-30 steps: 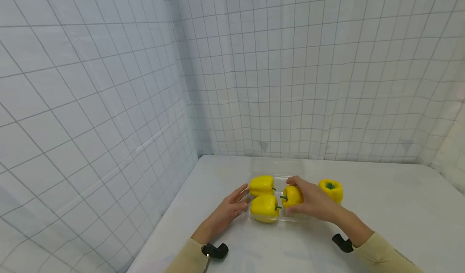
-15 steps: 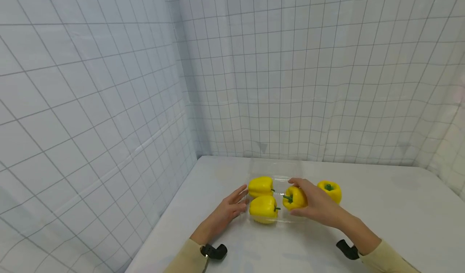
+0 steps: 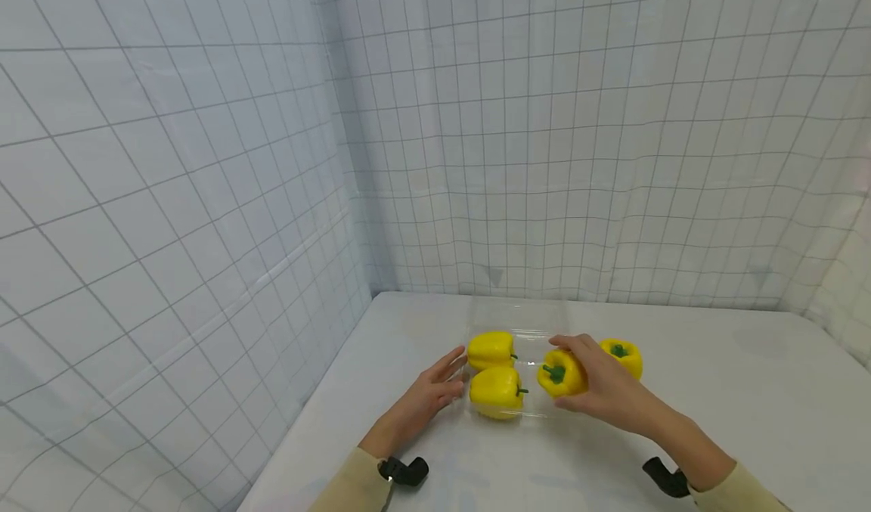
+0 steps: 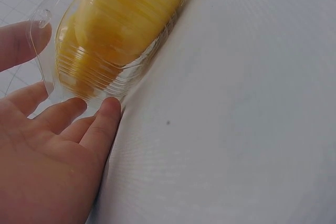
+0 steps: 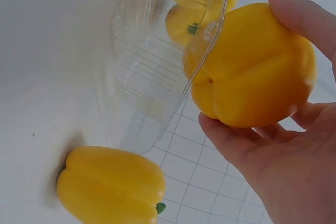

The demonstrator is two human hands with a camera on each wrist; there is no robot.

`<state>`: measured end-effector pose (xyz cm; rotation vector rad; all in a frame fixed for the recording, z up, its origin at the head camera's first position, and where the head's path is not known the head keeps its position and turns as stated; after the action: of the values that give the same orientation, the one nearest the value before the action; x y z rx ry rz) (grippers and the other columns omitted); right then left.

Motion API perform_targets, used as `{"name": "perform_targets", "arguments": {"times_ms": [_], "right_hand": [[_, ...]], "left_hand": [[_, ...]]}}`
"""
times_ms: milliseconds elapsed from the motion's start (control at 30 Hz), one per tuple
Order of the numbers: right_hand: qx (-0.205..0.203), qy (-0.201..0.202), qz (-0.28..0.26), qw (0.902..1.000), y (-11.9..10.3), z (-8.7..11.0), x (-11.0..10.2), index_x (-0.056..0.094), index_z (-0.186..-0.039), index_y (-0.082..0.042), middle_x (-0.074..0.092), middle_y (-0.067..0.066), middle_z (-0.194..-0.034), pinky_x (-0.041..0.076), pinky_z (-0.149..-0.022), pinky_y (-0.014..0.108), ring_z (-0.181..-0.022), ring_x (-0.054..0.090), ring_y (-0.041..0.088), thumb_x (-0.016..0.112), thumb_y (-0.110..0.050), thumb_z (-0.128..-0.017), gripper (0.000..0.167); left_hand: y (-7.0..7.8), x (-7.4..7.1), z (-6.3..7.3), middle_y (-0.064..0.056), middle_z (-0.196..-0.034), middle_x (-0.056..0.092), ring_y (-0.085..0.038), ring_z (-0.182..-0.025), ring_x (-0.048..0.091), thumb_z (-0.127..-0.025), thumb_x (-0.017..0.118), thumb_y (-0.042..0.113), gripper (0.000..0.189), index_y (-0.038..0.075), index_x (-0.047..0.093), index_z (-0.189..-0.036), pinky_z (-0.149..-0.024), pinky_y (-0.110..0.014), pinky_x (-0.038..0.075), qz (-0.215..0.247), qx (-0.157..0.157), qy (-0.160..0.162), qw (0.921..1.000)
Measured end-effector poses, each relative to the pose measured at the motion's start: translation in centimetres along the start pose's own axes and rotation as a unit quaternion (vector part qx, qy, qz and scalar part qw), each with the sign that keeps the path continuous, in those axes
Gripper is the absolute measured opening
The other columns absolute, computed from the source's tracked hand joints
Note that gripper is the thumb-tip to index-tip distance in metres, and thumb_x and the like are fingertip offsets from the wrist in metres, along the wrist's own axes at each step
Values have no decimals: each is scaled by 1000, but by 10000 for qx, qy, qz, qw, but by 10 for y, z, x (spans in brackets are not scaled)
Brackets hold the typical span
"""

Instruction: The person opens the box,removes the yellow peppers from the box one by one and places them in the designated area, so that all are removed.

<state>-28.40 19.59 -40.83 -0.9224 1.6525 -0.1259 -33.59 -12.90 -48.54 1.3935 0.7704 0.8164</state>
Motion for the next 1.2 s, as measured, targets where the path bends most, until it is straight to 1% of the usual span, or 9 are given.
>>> {"name": "perform_targets", "arguments": {"times_ms": [133,300,433,567,800,933,1067,1200], "right_hand": [[34,42,47,10000,0,2,-2,46,-146,-22,51,-4,-129,51,-96,43,-107,55,12,90,-38,-73,86],[-11,136,63,9999,1,4,-2,47,-146,-22,52,-4,-128,52,-95,42,-106,55,12,90,-42,-73,87],[-23,265,24,9996,2,7,-3,47,-145,-23,51,-6,-128,52,-95,42,-107,55,12,91,-41,-72,87],[34,412,48,9991,2,10,-6,48,-144,-25,51,-6,-128,53,-94,41,-107,55,13,92,-38,-70,87],[15,763,201,9969,6,21,-12,50,-145,-22,52,-3,-128,53,-91,46,-108,53,18,94,-31,-69,88],[16,887,234,9958,10,27,-14,50,-145,-22,52,-3,-128,53,-90,48,-107,55,18,93,-37,-69,89],[4,967,301,9949,13,32,-18,51,-145,-22,51,-4,-129,54,-90,46,-106,58,16,92,-43,-69,89],[31,1012,367,9942,16,37,-21,51,-145,-22,50,-3,-129,54,-90,46,-106,58,17,93,-37,-70,87]], "left_hand": [[-1,0,-1,-4,-167,19,-28,-150,25,-104,54,23,65,31,24,-161,-118,-55,19,-15,53,-13,10000],[-2,-1,-2,-4,-166,19,-28,-150,25,-104,55,24,65,31,24,-161,-118,-56,20,-22,15,39,10000],[-2,-1,-2,-3,-166,20,-27,-150,25,-103,56,24,65,32,25,-161,-118,-55,20,-13,-4,72,10000],[-2,-2,-1,-3,-166,20,-27,-150,25,-104,56,24,65,32,25,-161,-118,-55,20,-20,15,72,10000],[-1,-1,0,-4,-166,20,-28,-150,23,-104,55,25,68,28,21,-162,-118,-57,19,-85,71,-19,9999],[-2,-2,-1,-4,-166,20,-30,-149,26,-104,54,24,68,28,20,-162,-118,-56,20,-101,86,-51,9999],[-3,-3,-2,-4,-166,20,-29,-149,27,-104,54,24,68,27,19,-163,-118,-56,20,-118,100,-61,9999],[-4,-3,-3,-3,-166,20,-28,-149,27,-104,54,24,68,28,19,-163,-118,-56,21,-126,97,-38,9999]]}}
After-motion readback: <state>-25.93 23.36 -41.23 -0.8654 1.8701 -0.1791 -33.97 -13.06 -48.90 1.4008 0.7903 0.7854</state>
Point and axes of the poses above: each hand's wrist, its own z-axis away from the middle knuckle, its own x-axis out of the palm, y = z × x, the point moved 2 cm from there along -z, towards the middle knuckle
